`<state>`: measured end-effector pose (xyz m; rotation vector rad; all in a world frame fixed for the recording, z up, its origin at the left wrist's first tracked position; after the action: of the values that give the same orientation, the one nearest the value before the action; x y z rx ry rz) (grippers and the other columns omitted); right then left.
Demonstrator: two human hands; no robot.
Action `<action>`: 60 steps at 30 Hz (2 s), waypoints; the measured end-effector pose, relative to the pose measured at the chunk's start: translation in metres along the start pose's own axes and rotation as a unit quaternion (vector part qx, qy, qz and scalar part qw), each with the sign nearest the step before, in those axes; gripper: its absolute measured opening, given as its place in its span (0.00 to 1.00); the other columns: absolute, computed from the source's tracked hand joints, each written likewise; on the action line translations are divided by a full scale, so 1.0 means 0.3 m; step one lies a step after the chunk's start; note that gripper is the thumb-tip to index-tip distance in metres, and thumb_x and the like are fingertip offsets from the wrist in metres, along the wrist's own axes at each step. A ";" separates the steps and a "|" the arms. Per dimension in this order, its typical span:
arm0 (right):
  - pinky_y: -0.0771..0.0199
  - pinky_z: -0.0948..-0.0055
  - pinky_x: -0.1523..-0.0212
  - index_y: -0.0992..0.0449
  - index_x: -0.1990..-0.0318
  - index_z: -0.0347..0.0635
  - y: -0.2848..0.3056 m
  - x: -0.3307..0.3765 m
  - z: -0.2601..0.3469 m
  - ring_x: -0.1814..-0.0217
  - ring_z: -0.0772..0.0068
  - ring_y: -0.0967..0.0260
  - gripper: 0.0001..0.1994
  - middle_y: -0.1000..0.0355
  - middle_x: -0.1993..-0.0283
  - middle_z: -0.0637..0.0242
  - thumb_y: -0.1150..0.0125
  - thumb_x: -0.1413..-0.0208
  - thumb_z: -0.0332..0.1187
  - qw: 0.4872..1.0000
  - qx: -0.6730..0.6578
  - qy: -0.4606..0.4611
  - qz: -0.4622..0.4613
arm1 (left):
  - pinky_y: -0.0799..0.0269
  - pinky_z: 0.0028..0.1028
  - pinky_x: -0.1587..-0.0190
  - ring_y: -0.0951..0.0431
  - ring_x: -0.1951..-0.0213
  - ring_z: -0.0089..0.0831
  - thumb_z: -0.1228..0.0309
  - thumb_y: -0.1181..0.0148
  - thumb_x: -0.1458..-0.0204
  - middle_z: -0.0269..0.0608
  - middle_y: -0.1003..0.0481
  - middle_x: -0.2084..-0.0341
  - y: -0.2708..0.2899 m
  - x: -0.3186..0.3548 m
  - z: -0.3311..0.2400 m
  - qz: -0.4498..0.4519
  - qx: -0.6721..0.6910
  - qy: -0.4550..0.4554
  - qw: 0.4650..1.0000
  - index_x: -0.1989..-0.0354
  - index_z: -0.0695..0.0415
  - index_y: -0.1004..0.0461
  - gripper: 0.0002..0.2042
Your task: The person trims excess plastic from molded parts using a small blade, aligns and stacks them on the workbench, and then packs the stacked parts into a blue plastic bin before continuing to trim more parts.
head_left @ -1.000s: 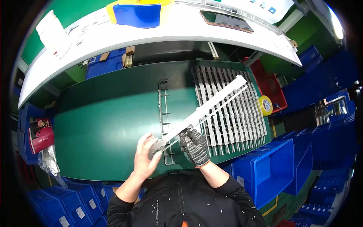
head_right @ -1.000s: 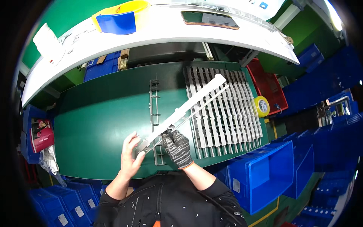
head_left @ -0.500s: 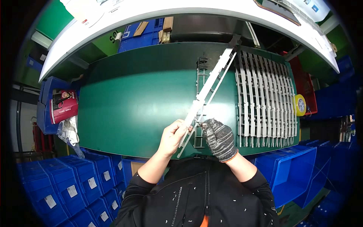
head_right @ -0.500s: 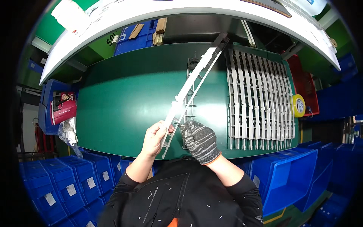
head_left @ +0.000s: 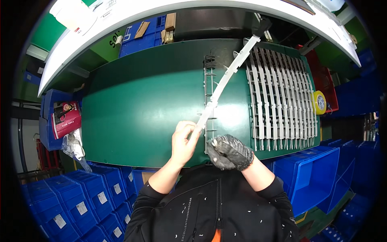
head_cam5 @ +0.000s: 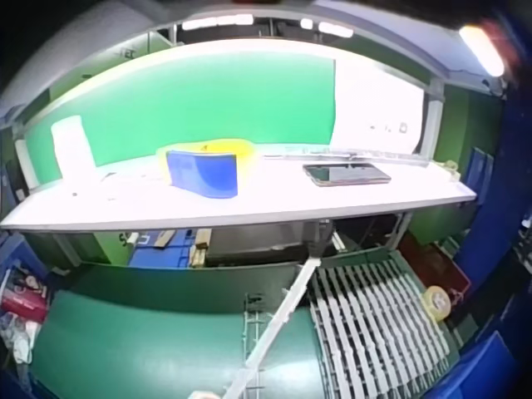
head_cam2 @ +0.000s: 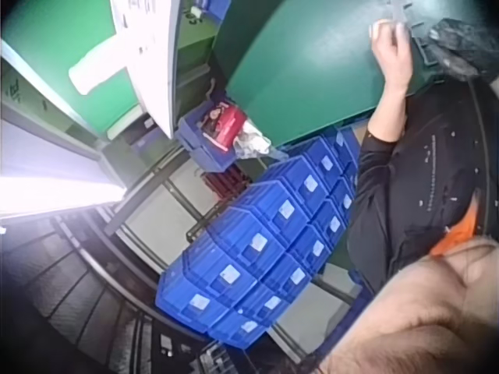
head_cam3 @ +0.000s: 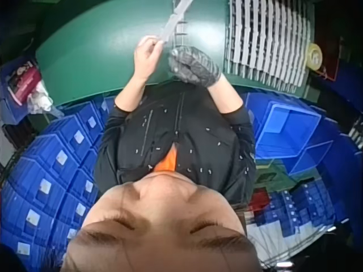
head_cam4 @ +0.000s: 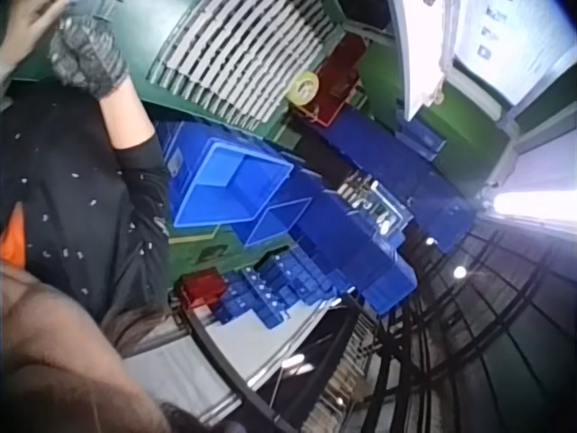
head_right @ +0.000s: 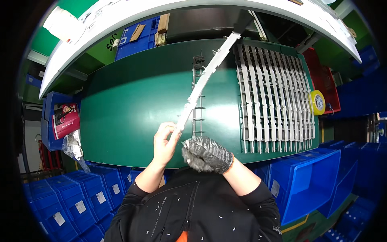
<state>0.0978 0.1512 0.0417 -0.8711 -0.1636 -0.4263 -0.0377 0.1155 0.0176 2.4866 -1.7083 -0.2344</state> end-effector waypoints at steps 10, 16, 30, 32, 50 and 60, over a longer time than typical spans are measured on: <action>0.48 0.85 0.86 0.29 0.67 0.37 0.155 -0.013 0.060 0.87 0.87 0.45 0.08 0.37 0.83 0.74 0.48 0.46 0.34 0.919 0.101 0.173 -0.338 | 0.32 0.23 0.69 0.29 0.70 0.29 0.65 0.50 0.47 0.43 0.30 0.76 -0.040 0.059 0.101 0.109 0.368 0.245 0.890 0.76 0.62 0.33 0.12; 0.46 0.85 0.84 0.28 0.66 0.39 0.115 -0.053 0.153 0.84 0.88 0.44 0.07 0.36 0.81 0.76 0.46 0.47 0.32 0.935 0.105 0.188 -0.282 | 0.30 0.27 0.62 0.28 0.67 0.28 0.68 0.53 0.45 0.45 0.29 0.66 -0.033 0.045 -0.012 0.111 0.211 0.091 0.967 0.58 0.64 0.36 0.12; 0.33 0.65 0.72 0.27 0.68 0.40 0.007 -0.027 0.106 0.72 0.60 0.31 0.09 0.30 0.75 0.59 0.53 0.46 0.33 0.760 0.589 0.193 -0.194 | 0.32 0.22 0.88 0.29 0.87 0.28 0.61 0.54 0.44 0.46 0.29 0.83 0.020 0.040 0.032 -0.001 0.293 0.239 0.926 0.52 0.66 0.35 0.20; 0.33 0.64 0.71 0.27 0.69 0.41 0.021 -0.059 0.079 0.71 0.59 0.31 0.10 0.30 0.75 0.59 0.53 0.46 0.34 0.735 0.619 0.195 -0.196 | 0.32 0.22 0.88 0.29 0.88 0.28 0.60 0.54 0.45 0.46 0.29 0.85 0.019 0.039 0.034 -0.045 0.305 0.244 0.919 0.52 0.67 0.36 0.21; 0.33 0.63 0.52 0.30 0.54 0.42 0.261 -0.264 -0.024 0.49 0.59 0.39 0.26 0.38 0.50 0.56 0.49 0.53 0.52 0.575 0.766 -0.100 -0.270 | 0.27 0.22 0.78 0.25 0.77 0.23 0.71 0.53 0.45 0.37 0.27 0.76 0.118 0.117 0.476 -0.052 0.188 0.306 0.932 0.49 0.62 0.36 0.16; 0.30 0.63 0.62 0.27 0.68 0.42 0.134 -0.156 0.062 0.60 0.59 0.36 0.12 0.33 0.64 0.59 0.47 0.58 0.39 0.546 0.795 0.094 -0.247 | 0.31 0.20 0.70 0.26 0.70 0.21 0.70 0.50 0.48 0.38 0.25 0.69 0.334 -0.117 0.262 -0.061 -0.010 0.188 0.980 0.56 0.64 0.30 0.14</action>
<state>0.0733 0.2022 0.0107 1.1085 -0.4899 -0.6650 -0.1569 0.1117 -0.0391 2.4283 -1.3966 0.1957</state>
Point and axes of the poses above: each hand's wrist, its own x-axis away from the middle knuckle, its own y-axis out of the back of the hand, z = x × y, the point moved 6 cm from there along -x, towards the middle knuckle
